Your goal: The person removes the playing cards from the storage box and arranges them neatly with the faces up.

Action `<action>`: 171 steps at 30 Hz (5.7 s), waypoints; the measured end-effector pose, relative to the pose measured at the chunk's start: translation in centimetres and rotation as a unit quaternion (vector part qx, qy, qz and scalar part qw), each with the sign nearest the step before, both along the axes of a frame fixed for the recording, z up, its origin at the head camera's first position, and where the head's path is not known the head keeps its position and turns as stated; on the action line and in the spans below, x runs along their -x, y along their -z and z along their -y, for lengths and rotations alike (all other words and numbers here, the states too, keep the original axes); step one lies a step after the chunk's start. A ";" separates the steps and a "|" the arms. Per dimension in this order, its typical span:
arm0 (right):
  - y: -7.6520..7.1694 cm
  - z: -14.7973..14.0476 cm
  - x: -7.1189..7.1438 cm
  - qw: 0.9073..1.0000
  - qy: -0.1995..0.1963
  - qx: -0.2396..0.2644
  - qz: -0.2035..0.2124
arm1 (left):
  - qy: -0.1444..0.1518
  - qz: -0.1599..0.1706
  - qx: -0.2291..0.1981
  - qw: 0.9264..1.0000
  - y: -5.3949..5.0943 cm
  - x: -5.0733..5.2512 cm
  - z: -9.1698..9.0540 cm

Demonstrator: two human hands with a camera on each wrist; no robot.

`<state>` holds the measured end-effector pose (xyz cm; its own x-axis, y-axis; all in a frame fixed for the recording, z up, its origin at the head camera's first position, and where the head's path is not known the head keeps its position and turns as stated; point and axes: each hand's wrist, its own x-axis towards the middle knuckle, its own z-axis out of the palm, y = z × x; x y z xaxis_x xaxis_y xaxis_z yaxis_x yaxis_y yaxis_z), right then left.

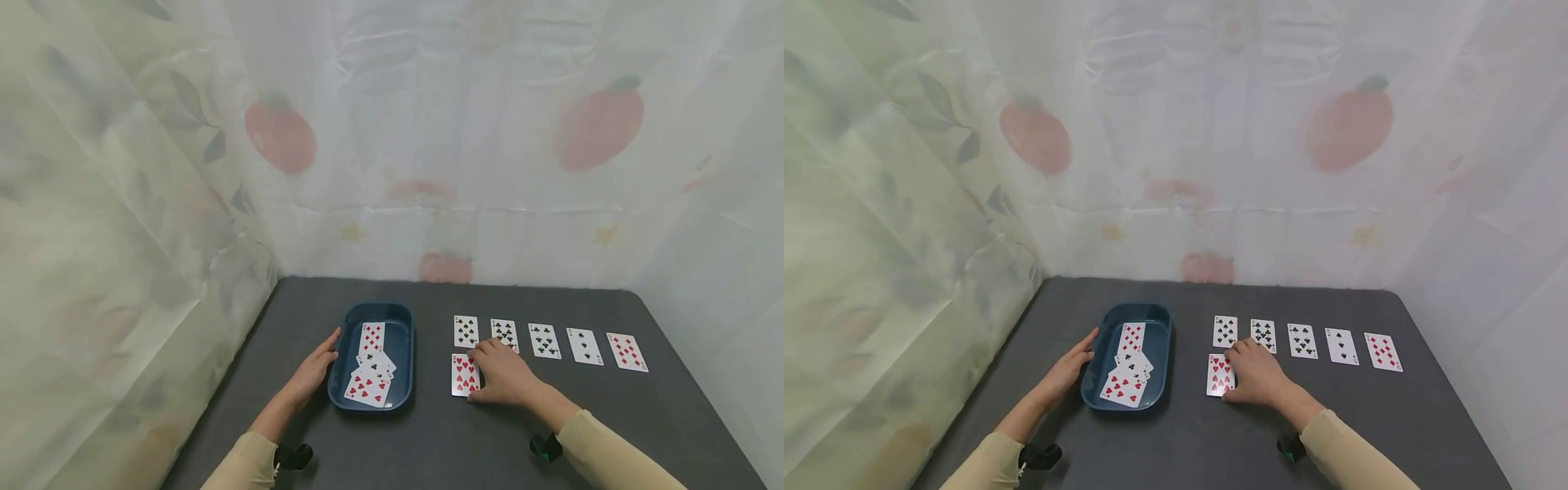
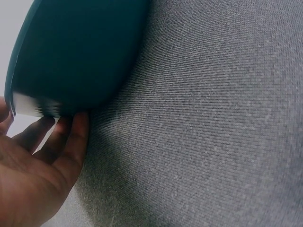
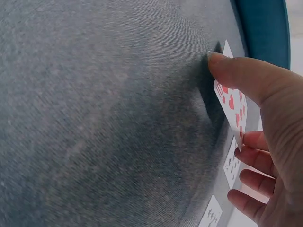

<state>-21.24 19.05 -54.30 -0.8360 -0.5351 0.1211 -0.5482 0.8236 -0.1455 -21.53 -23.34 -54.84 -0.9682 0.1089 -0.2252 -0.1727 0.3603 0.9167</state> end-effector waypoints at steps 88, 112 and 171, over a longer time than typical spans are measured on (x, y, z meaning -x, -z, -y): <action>-4.5 16.5 3.3 0.971 -0.222 -0.085 0.033 | 0.008 0.000 -0.003 1.000 -0.3 -0.1 0.0; -3.2 18.9 1.6 0.954 -0.200 -0.219 0.051 | 0.011 -0.001 -0.011 1.000 -0.5 -0.2 0.1; -2.6 20.8 2.1 0.984 -0.048 -0.125 0.117 | 0.005 -0.011 -0.005 1.000 -1.0 -0.4 -0.2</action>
<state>-23.34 -1.76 -51.67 -0.7691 -0.6019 -0.2149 -0.6011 0.7955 -0.0764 -21.13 -23.12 -53.83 -0.9716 0.1211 -0.2035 -0.1495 0.3527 0.9237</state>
